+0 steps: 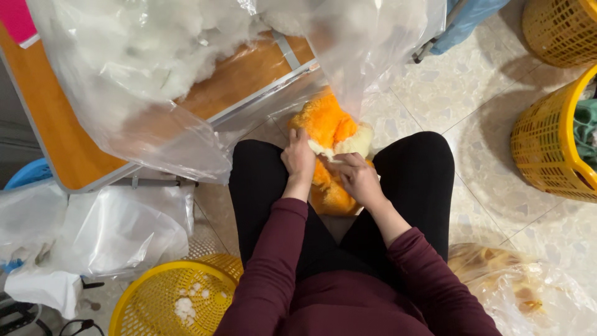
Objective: The person sits on the floor and stuffs white cotton filling into an orange plush toy. They repeatedly pull cotton from a large plastic bag and push it into the opening of the plush, compressing the filling with both hands.
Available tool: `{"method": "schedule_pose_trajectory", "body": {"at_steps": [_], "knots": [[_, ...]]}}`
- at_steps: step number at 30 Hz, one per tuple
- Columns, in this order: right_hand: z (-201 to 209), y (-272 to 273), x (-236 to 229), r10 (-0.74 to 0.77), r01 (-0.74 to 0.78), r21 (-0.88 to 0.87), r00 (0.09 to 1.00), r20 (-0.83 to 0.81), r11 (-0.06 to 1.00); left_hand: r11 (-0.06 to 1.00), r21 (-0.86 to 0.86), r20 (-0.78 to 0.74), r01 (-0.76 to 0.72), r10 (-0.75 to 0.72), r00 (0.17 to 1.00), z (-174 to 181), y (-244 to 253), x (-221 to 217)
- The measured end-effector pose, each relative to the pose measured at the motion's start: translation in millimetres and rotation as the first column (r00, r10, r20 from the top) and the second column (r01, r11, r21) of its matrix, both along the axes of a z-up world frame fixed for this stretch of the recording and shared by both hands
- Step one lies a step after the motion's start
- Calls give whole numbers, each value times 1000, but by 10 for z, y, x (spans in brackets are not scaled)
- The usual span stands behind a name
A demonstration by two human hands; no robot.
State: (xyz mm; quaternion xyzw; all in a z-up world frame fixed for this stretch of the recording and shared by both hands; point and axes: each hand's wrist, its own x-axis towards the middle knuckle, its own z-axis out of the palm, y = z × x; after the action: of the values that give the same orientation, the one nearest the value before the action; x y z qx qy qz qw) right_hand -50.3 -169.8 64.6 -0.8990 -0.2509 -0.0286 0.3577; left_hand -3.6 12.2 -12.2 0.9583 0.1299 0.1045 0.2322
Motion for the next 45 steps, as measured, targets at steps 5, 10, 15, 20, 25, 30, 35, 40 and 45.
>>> {"method": "schedule_pose_trajectory", "body": {"at_steps": [5, 10, 15, 20, 25, 30, 35, 40, 45], "knots": [[-85, -39, 20, -163, 186, -182, 978, 133, 966, 1000, -26, -78, -17, 15, 997, 156, -65, -68], [-203, -45, 58, -204, 226, -219, 972, 118, 949, 990, -120, 66, 73, -65, 996, 383, -176, -224], [-189, -46, 79, -218, 233, -186, 971, 96, 955, 938, -335, -186, -90, 28, 982, 371, -188, -260], [-112, -6, 48, -287, 311, -183, 947, 146, 933, 976, -209, -55, -62, 52, 997, 323, -178, -257], [-51, -11, 73, -285, 287, -73, 958, 31, 955, 969, -212, 96, 126, -108, 990, 484, -208, -297], [-88, -5, 34, -226, 229, -36, 972, 66, 973, 951, -300, -11, 79, -86, 996, 494, -260, -265], [-205, 5, -13, -228, 231, -161, 973, 42, 959, 931, -365, 34, -8, 21, 999, 374, -184, -160], [-338, -50, 51, -383, 371, -220, 924, -12, 902, 937, -349, 4, -27, 31, 1000, 377, -184, -223], [-393, -102, 107, -354, 389, -168, 913, 202, 906, 925, -379, 122, 25, 23, 992, 419, -197, -276]]}}
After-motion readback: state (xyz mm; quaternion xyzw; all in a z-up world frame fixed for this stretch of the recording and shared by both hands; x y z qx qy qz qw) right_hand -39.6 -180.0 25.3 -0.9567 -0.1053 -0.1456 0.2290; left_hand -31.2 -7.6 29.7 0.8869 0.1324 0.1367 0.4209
